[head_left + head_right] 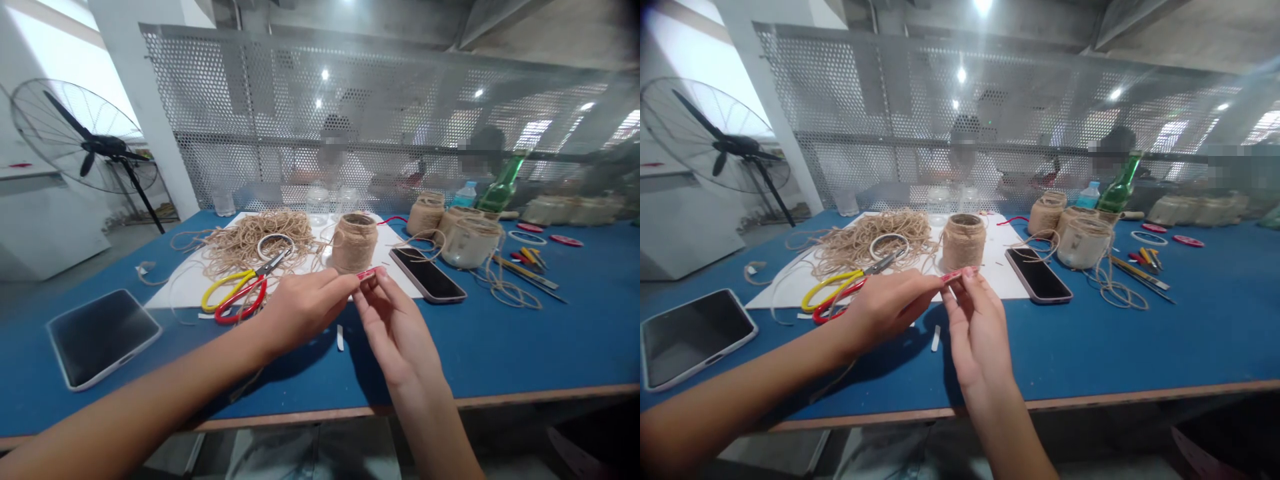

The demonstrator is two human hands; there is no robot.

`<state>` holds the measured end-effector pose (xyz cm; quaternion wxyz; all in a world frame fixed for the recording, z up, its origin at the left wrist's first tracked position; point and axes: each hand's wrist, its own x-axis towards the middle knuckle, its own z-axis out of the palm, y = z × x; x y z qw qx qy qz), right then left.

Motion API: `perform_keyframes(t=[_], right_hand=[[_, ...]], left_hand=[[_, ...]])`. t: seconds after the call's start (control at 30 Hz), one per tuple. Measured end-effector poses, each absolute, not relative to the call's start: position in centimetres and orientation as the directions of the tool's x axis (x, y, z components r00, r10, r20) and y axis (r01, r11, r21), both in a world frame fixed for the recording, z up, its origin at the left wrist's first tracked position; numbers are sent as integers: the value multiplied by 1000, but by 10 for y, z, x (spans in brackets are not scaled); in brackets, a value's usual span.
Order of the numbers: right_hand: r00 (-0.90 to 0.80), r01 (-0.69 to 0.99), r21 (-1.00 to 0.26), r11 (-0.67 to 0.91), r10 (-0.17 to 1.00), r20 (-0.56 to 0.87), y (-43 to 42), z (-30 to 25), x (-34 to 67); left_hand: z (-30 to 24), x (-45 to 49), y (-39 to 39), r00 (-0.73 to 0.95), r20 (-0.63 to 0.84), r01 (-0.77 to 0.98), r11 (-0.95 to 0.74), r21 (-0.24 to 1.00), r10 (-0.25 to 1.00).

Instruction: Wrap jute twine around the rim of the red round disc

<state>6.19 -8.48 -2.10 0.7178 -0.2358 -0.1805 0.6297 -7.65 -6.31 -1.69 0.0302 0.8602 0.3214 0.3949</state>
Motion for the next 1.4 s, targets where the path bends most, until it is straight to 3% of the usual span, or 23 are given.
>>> perform_keyframes(t=[0.1, 0.33, 0.4, 0.63, 0.77, 0.9, 1.13, 1.3, 1.4], right_hand=[[110, -825, -561, 66, 993, -45, -85, -20, 64], [29, -866, -500, -23, 995, -96, -85, -17, 64], [-3, -876, -481, -44, 996, -86, -84, -16, 64], [-120, -927, -334, -172, 978, -168, -83, -16, 66], [-153, -928, -313, -201, 973, -172, -85, -17, 68], [-146, -918, -349, -189, 979, -144, -86, -18, 68], [-105, -914, -393, -96, 994, 2, -96, -18, 57], [-20, -836, -547, 44, 994, 111, -107, -20, 47], [23, -778, -619, 108, 989, 144, -108, -23, 42]], left_hand=[[-17, -80, -60, 633, 626, 576, -818, 12, 455], [-8, -85, -60, 747, 629, 544, -742, -391, 216], [-6, -85, -61, 774, 605, 532, -711, -459, 188], [-5, -84, -63, 755, 632, 532, -726, -435, 175], [-4, -86, -65, 766, 624, 514, -731, -449, 154], [-2, -85, -67, 766, 622, 524, -717, -459, 162], [-6, -85, -66, 726, 672, 502, -780, -372, 147], [-7, -86, -66, 686, 684, 487, -855, -177, 249], [-6, -85, -67, 707, 658, 508, -834, -215, 260]])
